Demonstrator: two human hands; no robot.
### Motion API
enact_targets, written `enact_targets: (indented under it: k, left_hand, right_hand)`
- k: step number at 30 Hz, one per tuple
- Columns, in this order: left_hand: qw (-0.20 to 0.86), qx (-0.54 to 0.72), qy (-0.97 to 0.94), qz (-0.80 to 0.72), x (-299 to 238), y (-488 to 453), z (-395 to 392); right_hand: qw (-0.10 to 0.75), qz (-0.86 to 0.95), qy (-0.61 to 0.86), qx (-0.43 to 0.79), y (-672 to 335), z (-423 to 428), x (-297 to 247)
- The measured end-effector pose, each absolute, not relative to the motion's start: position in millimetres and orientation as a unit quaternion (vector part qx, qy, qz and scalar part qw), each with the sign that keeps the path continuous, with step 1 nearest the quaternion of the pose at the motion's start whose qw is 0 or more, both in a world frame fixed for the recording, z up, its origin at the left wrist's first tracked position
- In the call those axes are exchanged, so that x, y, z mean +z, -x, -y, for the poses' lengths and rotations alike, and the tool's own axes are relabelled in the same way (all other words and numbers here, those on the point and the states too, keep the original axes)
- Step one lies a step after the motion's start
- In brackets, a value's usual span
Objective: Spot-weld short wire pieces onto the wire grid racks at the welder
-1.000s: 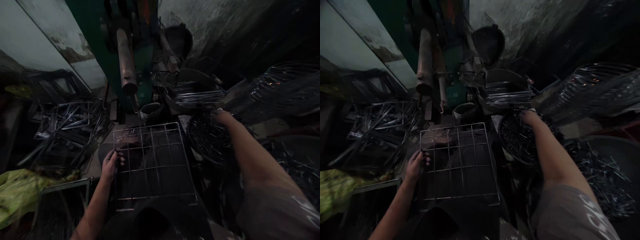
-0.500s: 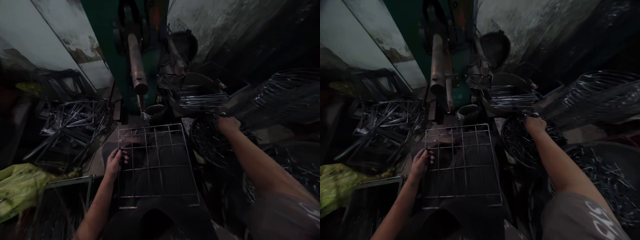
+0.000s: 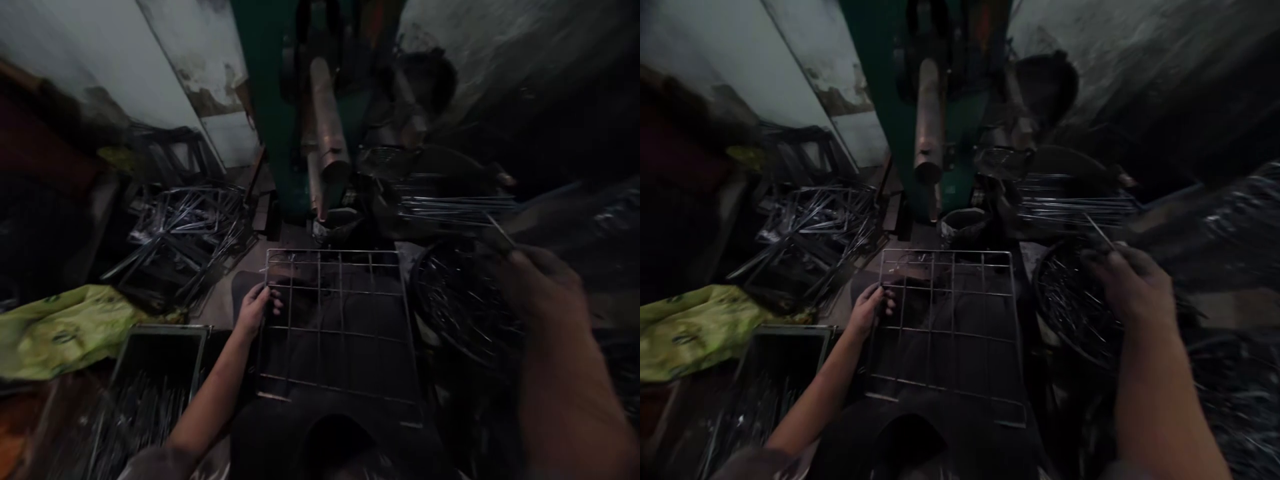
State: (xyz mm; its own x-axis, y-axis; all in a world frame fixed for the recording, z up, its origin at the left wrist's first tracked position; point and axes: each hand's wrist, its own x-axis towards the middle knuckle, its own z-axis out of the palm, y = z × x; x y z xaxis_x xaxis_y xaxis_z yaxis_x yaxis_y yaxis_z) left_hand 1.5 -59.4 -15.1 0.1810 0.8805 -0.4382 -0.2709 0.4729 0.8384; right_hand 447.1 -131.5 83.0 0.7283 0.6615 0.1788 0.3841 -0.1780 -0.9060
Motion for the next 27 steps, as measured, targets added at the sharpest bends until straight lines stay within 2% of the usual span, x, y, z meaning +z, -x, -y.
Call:
enact_targets:
  k: [1, 3, 5, 7, 9, 11, 14, 17, 21, 23, 25, 27]
  left_hand:
    - [0.71, 0.403, -0.311, -0.486, -15, -3, 58]
    - [0.718, 0.397, -0.314, -0.478, -15, -4, 55]
    - [0.716, 0.396, -0.318, -0.479, -15, -5, 55]
    - [0.707, 0.401, -0.321, -0.486, -14, -4, 57]
    - [0.7, 0.404, -0.322, -0.493, -14, -1, 59]
    - [0.695, 0.405, -0.329, -0.495, -13, 1, 60]
    - [0.69, 0.407, -0.341, -0.492, -14, 4, 60]
    - [0.689, 0.41, -0.34, -0.492, -15, 4, 60]
    - [0.692, 0.419, -0.328, -0.487, -17, 4, 61]
    - [0.699, 0.425, -0.31, -0.485, -16, 3, 60]
    - [0.712, 0.419, -0.29, -0.484, -13, 0, 57]
    - [0.726, 0.405, -0.283, -0.478, -9, -4, 53]
  right_hand:
    - [0.605, 0.346, 0.684, 0.214, -424, 141, 90]
    - [0.624, 0.38, 0.597, 0.332, -376, 156, 102]
    - [0.543, 0.453, 0.552, 0.442, -333, 167, 110]
    - [0.413, 0.551, 0.494, 0.531, -297, 175, 113]
    - [0.302, 0.617, 0.459, 0.563, -270, 181, 111]
    - [0.25, 0.64, 0.465, 0.559, -251, 186, 105]
    - [0.232, 0.61, 0.485, 0.581, -237, 192, 96]
    - [0.233, 0.494, 0.499, 0.672, -238, 194, 90]
    - [0.38, 0.303, 0.53, 0.695, -254, 199, 83]
    - [0.412, 0.234, 0.525, 0.707, -257, 204, 79]
    - [0.362, 0.225, 0.505, 0.751, -254, 211, 81]
    - [0.287, 0.291, 0.499, 0.764, -249, 219, 92]
